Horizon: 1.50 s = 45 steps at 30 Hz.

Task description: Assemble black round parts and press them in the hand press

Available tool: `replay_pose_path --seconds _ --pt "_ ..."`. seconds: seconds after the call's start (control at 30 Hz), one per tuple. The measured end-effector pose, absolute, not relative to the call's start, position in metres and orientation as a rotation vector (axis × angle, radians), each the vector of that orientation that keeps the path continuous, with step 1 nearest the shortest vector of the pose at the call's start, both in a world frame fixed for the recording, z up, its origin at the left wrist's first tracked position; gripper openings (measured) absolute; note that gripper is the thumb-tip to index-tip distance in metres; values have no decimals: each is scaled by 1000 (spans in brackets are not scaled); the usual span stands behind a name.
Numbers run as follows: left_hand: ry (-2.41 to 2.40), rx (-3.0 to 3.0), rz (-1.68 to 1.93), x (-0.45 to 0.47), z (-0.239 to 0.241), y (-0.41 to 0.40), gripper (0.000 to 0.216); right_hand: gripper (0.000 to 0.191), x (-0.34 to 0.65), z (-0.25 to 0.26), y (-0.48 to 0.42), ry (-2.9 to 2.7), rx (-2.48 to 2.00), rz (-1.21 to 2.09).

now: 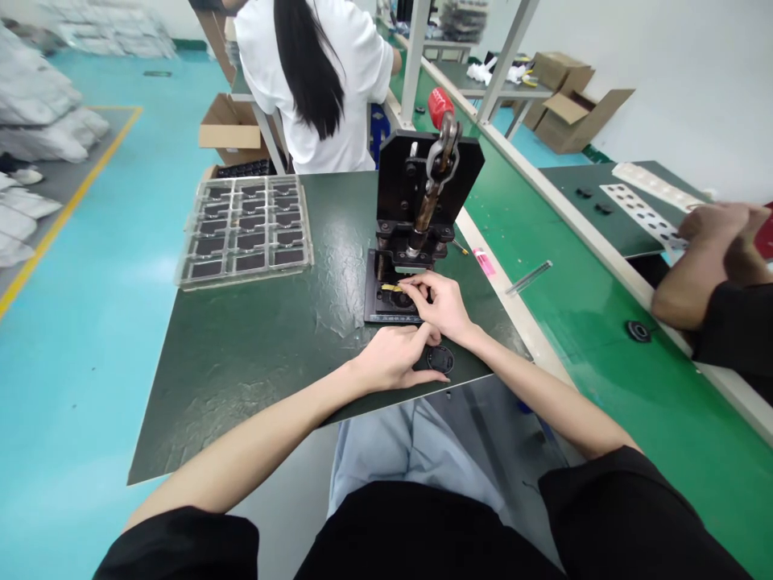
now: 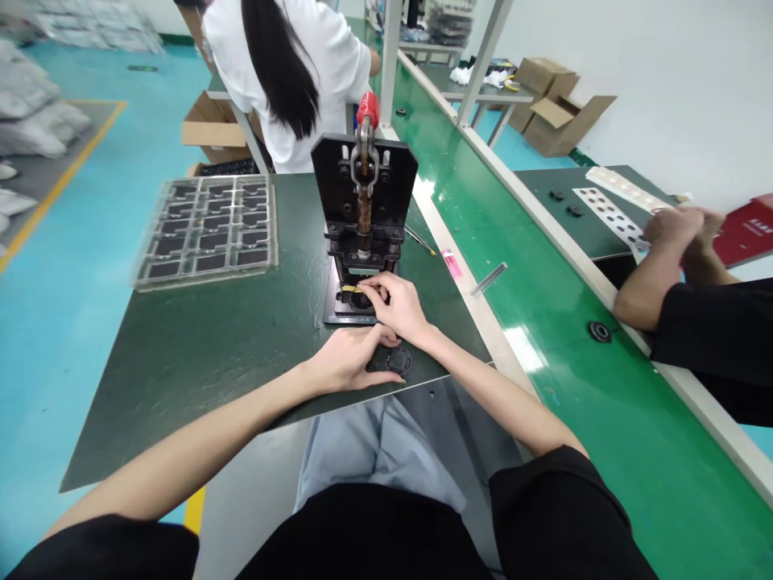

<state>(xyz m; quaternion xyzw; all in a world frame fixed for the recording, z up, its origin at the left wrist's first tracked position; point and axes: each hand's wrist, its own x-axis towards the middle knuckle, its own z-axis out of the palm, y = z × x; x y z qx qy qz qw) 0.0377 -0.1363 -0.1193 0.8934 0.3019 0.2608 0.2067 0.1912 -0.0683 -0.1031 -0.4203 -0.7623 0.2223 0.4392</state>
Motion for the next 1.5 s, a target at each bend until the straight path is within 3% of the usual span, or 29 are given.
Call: replay_pose_path --seconds 0.27,0.53,0.83,1.5 --pt "854 2482 688 37 -119 -136 58 22 189 -107 -66 -1896 -1022 542" --pt "887 2417 662 38 -115 -140 56 41 225 -94 -91 -1583 -1124 775" --pt "1039 2281 608 42 -109 -143 64 28 257 -105 -163 -1878 -1227 788" --pt "1067 2270 538 43 -106 -144 63 18 255 -106 -161 -2052 -1185 556"
